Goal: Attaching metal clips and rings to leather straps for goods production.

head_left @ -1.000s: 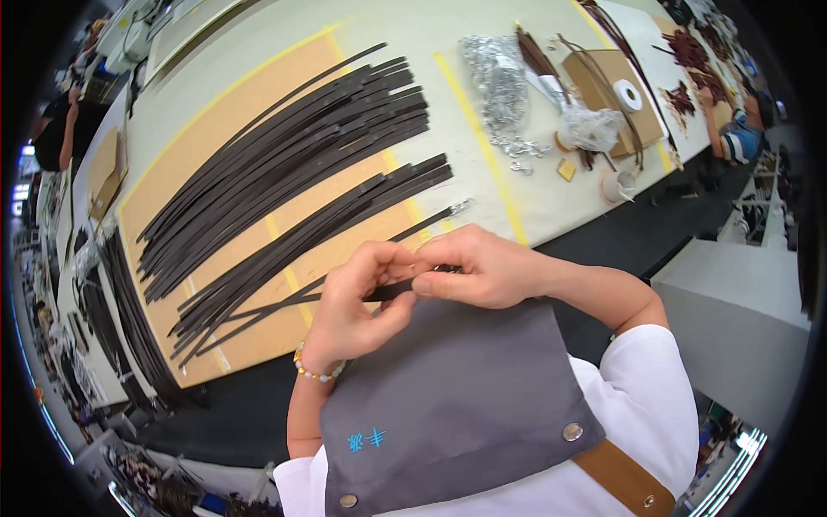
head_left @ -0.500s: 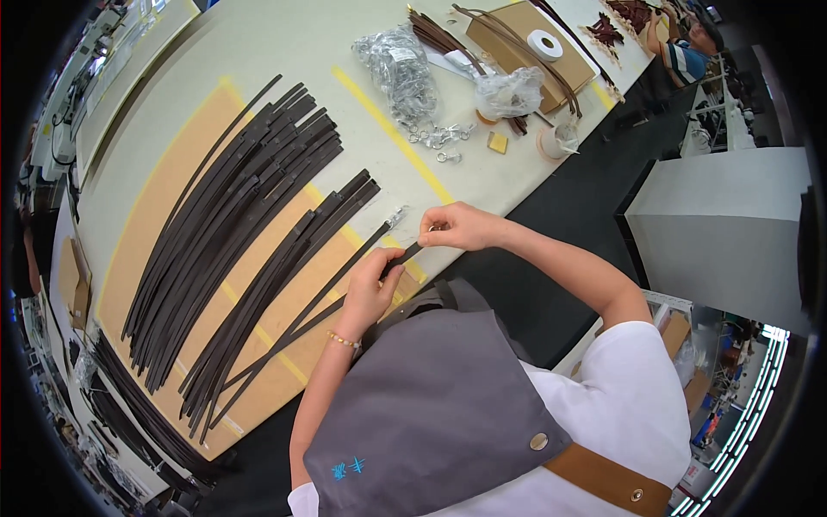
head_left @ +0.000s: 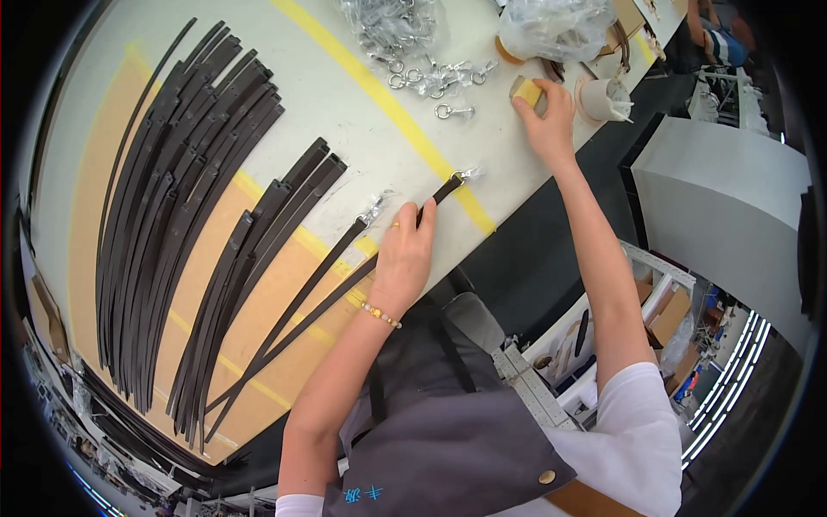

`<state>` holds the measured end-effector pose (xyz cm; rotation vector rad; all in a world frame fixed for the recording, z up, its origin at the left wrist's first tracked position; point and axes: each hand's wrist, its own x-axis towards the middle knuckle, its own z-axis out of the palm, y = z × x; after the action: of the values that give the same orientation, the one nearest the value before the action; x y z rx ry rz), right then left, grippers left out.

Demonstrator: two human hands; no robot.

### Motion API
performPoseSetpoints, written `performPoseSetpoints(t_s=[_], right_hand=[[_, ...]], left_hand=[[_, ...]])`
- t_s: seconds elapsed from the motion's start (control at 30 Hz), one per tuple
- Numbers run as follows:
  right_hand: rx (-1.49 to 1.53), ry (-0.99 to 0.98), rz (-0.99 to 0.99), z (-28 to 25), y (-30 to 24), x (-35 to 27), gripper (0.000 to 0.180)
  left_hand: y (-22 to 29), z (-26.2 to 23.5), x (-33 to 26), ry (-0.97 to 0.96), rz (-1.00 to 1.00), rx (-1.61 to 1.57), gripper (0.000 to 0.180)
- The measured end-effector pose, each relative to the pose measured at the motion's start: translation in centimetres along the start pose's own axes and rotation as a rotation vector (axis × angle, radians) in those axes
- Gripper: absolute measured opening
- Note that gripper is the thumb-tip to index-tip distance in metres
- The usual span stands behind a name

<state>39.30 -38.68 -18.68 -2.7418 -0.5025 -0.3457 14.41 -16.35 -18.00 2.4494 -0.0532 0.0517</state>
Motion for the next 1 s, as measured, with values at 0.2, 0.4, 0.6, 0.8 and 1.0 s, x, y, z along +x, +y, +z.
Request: performPoseSetpoints(t_s=[0.2,0.4,0.6,0.8,1.0], right_hand=[[0.890,-0.232,0.397,-1.6,-6.0,-6.2,0.033],[0.589,-0.400,0.209,-3.3,-12.2,-12.3,0.023],[0.488,-0.207,0.098,-0.1,-12.7,-13.2,0.018],[0.366,-0.225,0.014,-0.4,-13.0,-13.2,0.016],[0.488,-0.105,0.014,0.6,-12.7,-13.5,0.015]], left_hand=[[-1.0,0.6,0.1,0.005,0.069,0.023,0.063],[-1.1,0.7,0.4,-0.011,0.141,0.091,0.064],[-1.2,1.3,0.8,-0.037,0.206,0.228,0.061],[-1.6,1.6,0.7,-0.052,0.241,0.432,0.057],[-1.4,1.9,1.0,-0.066,0.244,0.417,0.055]])
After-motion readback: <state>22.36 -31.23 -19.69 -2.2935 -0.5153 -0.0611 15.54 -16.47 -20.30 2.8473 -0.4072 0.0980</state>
